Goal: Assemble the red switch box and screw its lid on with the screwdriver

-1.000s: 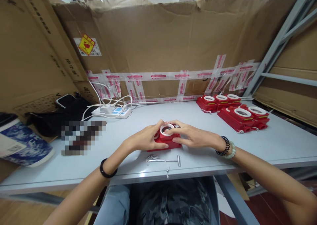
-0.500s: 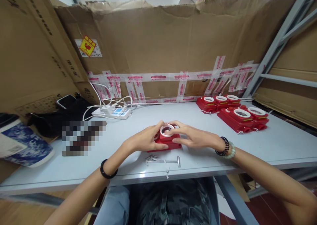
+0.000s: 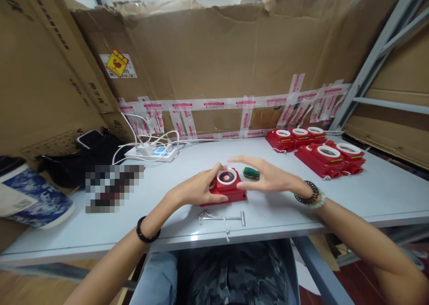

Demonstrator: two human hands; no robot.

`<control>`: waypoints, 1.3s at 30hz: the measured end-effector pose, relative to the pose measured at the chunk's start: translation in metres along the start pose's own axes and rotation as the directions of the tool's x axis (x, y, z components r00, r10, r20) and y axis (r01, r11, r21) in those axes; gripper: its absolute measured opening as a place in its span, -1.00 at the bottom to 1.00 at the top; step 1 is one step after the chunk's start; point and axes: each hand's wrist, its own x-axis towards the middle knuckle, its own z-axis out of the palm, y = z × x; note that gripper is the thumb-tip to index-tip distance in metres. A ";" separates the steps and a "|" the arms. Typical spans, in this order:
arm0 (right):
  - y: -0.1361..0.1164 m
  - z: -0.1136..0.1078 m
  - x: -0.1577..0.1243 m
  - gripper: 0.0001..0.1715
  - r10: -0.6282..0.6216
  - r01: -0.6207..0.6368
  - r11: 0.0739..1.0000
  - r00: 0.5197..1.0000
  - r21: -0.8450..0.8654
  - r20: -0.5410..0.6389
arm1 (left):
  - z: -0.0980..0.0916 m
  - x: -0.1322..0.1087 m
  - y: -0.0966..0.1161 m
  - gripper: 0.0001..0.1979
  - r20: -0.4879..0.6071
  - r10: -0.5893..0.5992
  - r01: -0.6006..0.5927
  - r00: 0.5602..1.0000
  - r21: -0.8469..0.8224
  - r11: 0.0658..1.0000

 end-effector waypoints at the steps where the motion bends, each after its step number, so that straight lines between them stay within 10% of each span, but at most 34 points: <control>1: 0.004 -0.006 -0.002 -0.30 0.062 -0.064 0.998 0.995 -0.022 -0.074 | 0.000 0.000 0.000 -0.42 0.001 -0.001 0.001 1.000 -0.007 1.000; 5: 0.015 -0.025 -0.009 -0.27 0.253 -0.264 0.959 0.960 -0.099 -0.117 | -0.002 0.001 0.001 -0.40 0.032 -0.003 0.004 0.999 -0.025 1.000; 12: 0.010 0.002 -0.003 -0.10 0.146 -0.153 0.987 0.981 0.042 0.130 | -0.001 0.001 -0.001 -0.42 0.033 -0.008 0.009 0.999 -0.034 0.999; 26: 0.020 -0.016 -0.009 0.12 0.357 -0.322 0.913 0.928 -0.252 0.107 | -0.002 0.005 -0.003 -0.41 0.048 -0.016 0.017 0.999 -0.024 1.000; 33: 0.040 -0.031 -0.018 -0.18 0.559 -0.440 0.795 0.798 -0.417 0.225 | -0.003 0.005 -0.004 -0.39 0.058 -0.017 0.018 0.998 -0.031 0.999; 39: 0.033 -0.031 -0.014 -0.75 0.496 -0.362 0.797 0.849 -0.485 0.182 | -0.002 0.004 -0.002 -0.42 0.055 -0.032 0.033 0.998 -0.031 0.999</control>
